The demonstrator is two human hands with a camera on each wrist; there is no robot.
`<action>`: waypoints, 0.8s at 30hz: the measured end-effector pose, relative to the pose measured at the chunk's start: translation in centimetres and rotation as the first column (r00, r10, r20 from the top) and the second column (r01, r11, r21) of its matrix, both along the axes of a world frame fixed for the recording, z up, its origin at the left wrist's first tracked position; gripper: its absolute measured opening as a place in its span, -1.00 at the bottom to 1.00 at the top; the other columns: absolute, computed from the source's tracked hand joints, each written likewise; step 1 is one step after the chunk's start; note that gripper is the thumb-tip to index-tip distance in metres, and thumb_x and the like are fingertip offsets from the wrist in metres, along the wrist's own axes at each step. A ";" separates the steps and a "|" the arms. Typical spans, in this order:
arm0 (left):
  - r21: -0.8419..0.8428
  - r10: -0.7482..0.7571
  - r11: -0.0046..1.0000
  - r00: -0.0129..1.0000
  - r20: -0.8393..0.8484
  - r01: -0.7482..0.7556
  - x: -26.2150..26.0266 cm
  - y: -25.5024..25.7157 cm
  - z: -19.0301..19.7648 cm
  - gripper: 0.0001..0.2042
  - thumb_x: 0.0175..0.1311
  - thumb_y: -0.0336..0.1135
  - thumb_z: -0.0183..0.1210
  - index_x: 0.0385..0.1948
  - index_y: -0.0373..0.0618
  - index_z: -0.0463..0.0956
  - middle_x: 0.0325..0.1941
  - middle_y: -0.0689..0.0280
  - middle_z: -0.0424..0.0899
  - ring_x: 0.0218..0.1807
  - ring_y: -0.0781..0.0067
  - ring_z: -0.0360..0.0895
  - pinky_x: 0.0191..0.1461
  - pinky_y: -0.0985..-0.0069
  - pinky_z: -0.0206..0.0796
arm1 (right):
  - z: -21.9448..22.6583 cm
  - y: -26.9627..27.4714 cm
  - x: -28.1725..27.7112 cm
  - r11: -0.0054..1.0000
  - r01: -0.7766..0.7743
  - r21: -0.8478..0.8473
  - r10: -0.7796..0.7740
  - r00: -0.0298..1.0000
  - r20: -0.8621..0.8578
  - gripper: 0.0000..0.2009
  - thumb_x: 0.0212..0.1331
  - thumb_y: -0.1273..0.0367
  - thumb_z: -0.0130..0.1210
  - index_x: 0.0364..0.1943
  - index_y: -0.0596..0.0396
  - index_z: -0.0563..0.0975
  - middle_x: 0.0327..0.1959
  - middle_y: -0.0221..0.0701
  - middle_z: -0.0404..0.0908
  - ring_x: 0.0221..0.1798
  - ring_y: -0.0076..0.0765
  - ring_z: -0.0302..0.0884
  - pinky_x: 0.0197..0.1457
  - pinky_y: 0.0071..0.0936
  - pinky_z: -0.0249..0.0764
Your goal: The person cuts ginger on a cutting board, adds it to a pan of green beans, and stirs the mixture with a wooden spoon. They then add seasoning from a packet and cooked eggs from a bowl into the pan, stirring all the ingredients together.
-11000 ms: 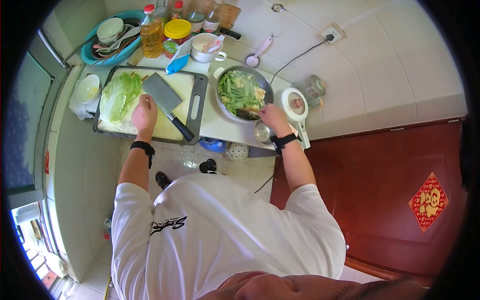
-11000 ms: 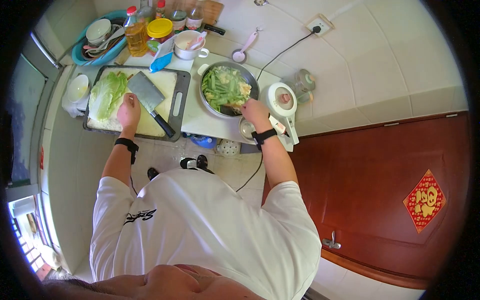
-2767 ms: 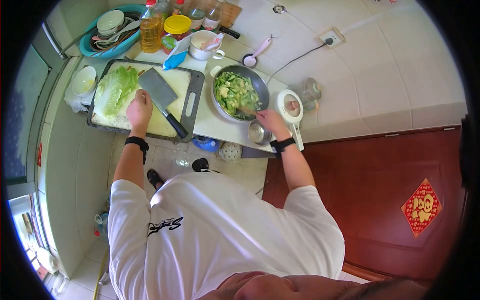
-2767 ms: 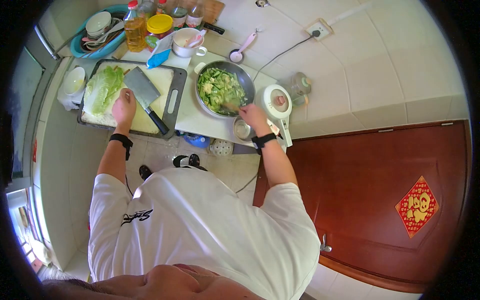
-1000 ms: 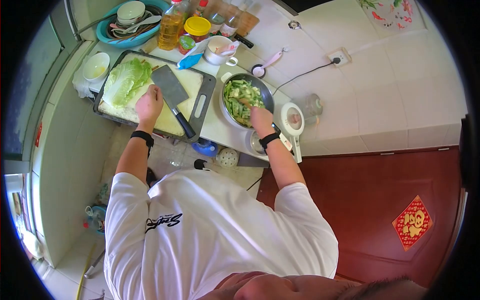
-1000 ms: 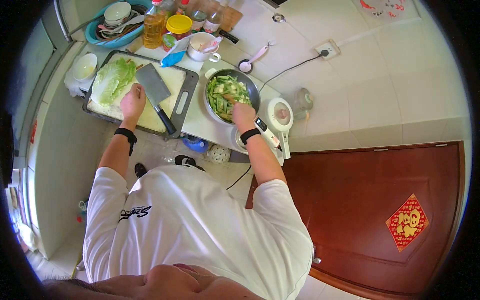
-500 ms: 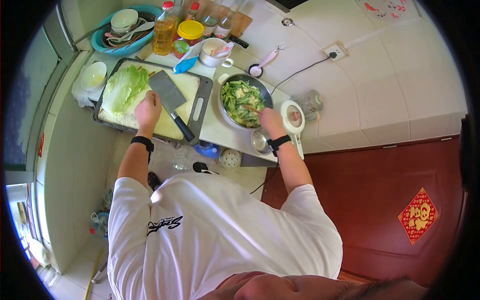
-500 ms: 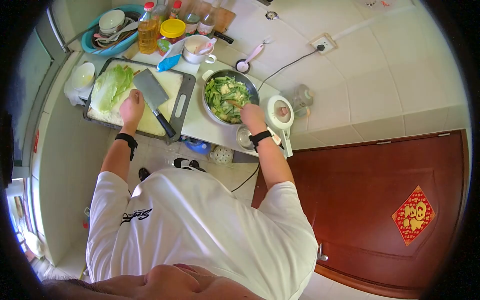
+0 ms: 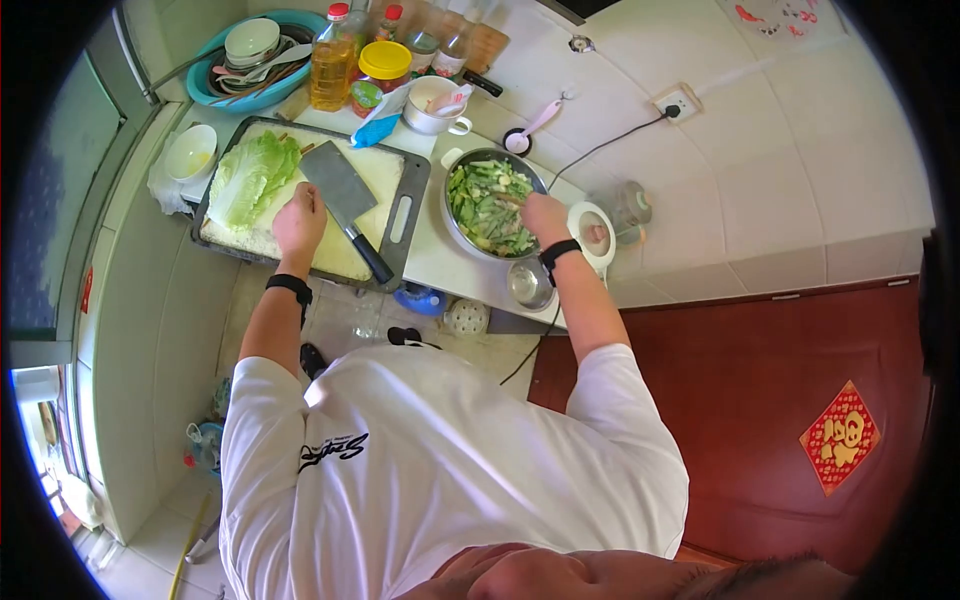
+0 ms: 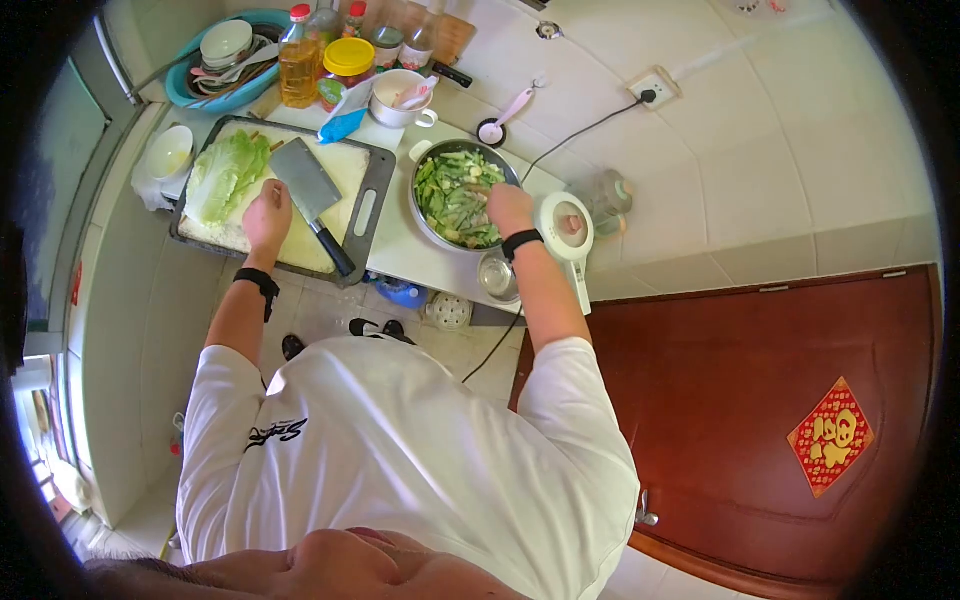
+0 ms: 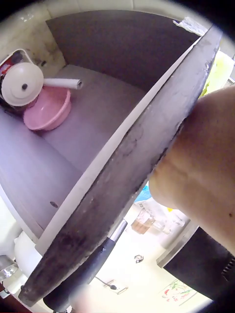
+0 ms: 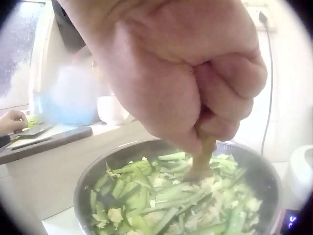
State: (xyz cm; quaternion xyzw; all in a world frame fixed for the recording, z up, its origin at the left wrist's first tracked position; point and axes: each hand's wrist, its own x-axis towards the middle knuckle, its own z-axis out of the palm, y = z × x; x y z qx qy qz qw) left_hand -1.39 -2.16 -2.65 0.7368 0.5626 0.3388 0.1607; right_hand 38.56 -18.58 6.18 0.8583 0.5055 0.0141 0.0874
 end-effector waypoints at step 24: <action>0.049 0.008 0.999 1.000 -0.021 -0.007 0.1 -0.2 0.3 -0.87 0.31 -0.17 0.09 -0.33 0.06 0.52 -0.60 0.24 0.64 -0.52 0.05 0.60 -0.46 0.16 0.39 | 0.6 -6.6 -4.1 0.992 0.042 0.122 -0.009 0.964 -0.265 -0.77 0.15 0.17 0.14 -0.31 -0.06 0.71 -0.38 -0.15 0.67 -0.30 0.08 0.64 -0.22 -0.09 0.55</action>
